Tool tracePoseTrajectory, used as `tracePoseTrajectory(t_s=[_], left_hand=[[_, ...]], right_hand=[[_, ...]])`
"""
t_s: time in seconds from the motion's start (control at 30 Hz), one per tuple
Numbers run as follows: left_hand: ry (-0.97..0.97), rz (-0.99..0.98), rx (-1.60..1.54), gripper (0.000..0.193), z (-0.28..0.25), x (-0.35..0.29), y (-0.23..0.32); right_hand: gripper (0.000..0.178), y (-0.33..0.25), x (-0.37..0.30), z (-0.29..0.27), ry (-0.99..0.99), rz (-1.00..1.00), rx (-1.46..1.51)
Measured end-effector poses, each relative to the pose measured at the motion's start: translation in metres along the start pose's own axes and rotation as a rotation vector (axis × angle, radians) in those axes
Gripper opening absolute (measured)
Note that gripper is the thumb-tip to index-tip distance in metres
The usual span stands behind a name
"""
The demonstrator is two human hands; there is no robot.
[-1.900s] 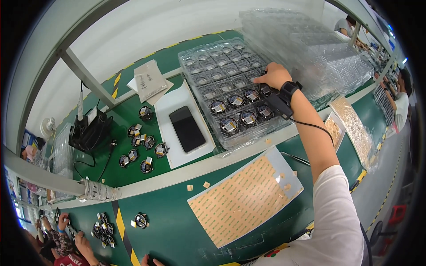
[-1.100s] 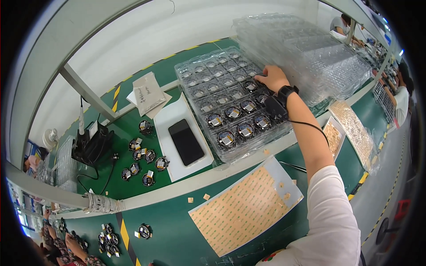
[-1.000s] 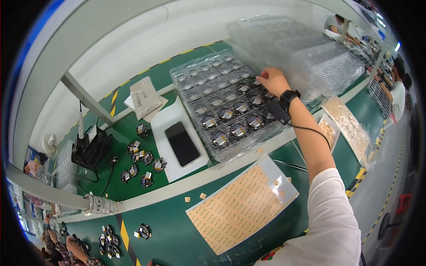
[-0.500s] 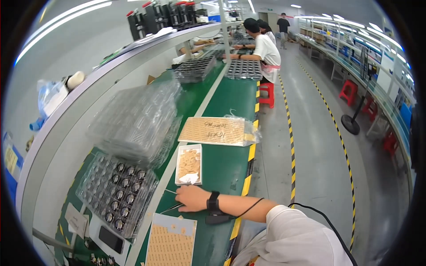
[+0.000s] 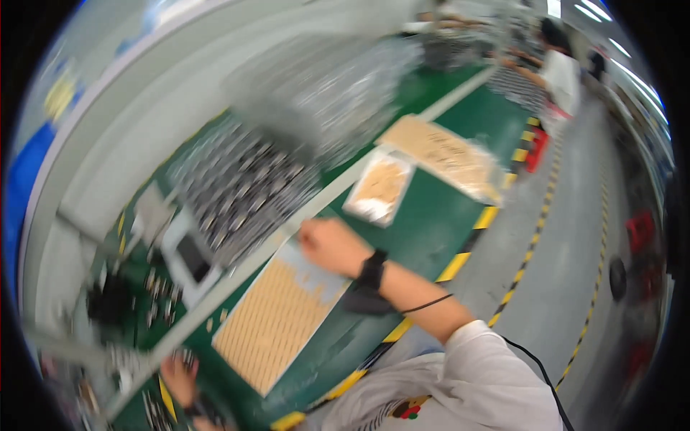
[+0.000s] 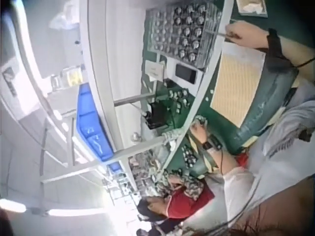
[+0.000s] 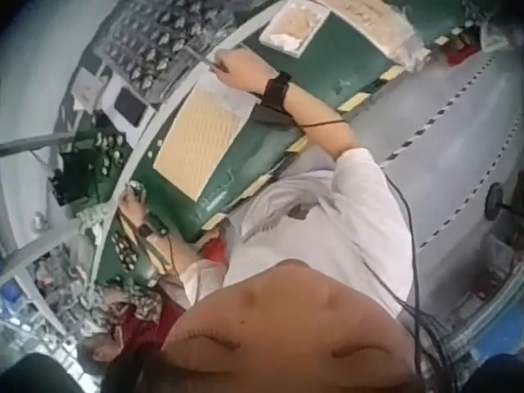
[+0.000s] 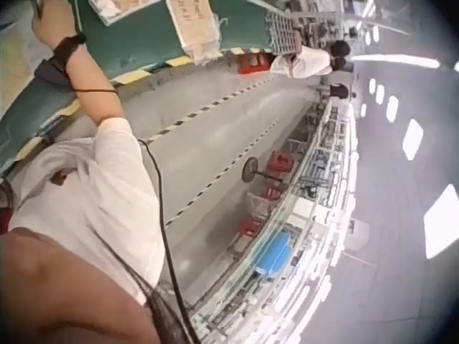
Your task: The person picks up a watch case, peels a small adhesive square from a sheet using tweezers, and presses it into the case. They then place a battery into the case, press it down, and set the assembled unit onto a stack, repeating the process for several units.
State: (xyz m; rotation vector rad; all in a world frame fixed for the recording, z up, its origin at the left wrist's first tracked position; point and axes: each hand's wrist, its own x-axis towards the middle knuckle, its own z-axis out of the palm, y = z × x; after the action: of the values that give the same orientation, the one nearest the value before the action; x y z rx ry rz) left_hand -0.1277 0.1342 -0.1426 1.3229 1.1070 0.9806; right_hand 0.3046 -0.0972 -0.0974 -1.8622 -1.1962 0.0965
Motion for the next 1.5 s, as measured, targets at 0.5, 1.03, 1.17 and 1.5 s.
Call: tracePoseTrajectory(t_s=[0.5, 1.03, 1.17, 1.5], left_hand=[[-0.687, -0.366, -0.366, 0.046, 0.202, -0.094, 0.033], [-0.644, -0.38, -0.429, 0.045, 0.202, -0.099, 0.03], [-0.633, -0.359, -0.418, 0.044, 0.202, -0.1, 0.028], [-0.644, -0.314, -0.402, 0.043, 0.202, -0.099, 0.03]], right_hand=[[0.016, -0.036, -0.05, 0.055, -0.447, 0.294, 1.038], [0.021, -0.037, -0.056, 0.056, -0.41, 0.227, 1.059], [0.02, -0.036, -0.056, 0.057, -0.424, 0.21, 1.038], [0.018, -0.032, -0.054, 0.057, -0.463, 0.216, 1.071]])
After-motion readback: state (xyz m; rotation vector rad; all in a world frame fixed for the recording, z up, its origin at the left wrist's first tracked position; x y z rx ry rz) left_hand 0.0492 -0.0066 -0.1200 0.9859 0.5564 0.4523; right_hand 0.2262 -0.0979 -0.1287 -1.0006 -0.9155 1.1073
